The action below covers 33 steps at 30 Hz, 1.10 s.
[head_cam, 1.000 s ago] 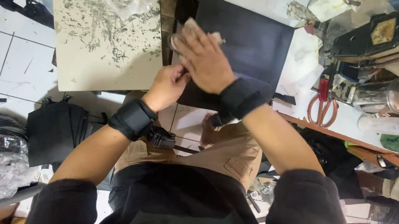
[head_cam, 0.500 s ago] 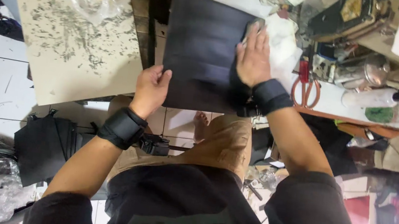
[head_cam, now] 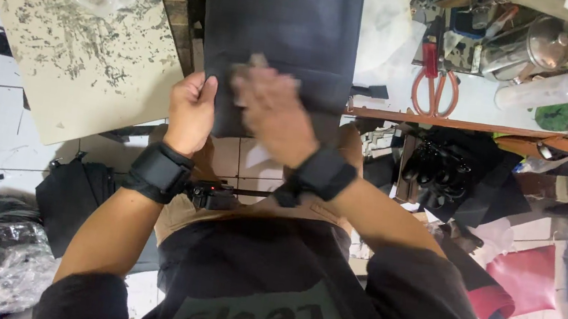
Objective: The person cleans and finishes a black leather bag using a cloth and cleaning liquid.
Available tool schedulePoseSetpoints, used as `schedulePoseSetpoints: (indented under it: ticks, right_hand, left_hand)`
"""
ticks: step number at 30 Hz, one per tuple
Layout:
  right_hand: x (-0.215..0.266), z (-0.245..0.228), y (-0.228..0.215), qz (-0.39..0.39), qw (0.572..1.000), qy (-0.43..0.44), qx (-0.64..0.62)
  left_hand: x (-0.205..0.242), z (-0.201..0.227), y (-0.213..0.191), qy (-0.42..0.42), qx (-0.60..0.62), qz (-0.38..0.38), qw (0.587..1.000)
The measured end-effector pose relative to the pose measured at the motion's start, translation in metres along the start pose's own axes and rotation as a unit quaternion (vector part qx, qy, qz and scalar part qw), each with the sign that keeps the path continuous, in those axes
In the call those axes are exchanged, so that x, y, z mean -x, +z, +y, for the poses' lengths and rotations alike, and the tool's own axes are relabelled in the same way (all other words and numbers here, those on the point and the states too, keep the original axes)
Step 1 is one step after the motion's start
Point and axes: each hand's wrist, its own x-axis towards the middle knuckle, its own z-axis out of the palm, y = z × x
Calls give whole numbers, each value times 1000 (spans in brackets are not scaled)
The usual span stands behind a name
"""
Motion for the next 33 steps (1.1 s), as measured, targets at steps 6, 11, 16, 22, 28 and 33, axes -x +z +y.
schedulePoseSetpoints:
  ticks: [6,11,16,22,28,33]
  right_hand:
    - [42,50,-30,-10,993,107,58]
    - [-16,-19,-3,10,999,3,-38]
    - [24,5,-23,-51,992,-68,-97]
    - [20,2,-10,-14,997,5,-82]
    - [-3,-16,-41,-90,972,-70,-203]
    - [44,24,-22,-70,994,-72,-38]
  left_hand:
    - [8,40,16,12,-12,10,1000]
    - [3,57,10,-113,266,-34,957]
    - [0,57,2,-167,337,-70,924]
    - [6,87,14,-205,383,-93,896]
    - [-7,50,-8,-161,439,-166,868]
    - [-4,92,13,-172,256,-59,950]
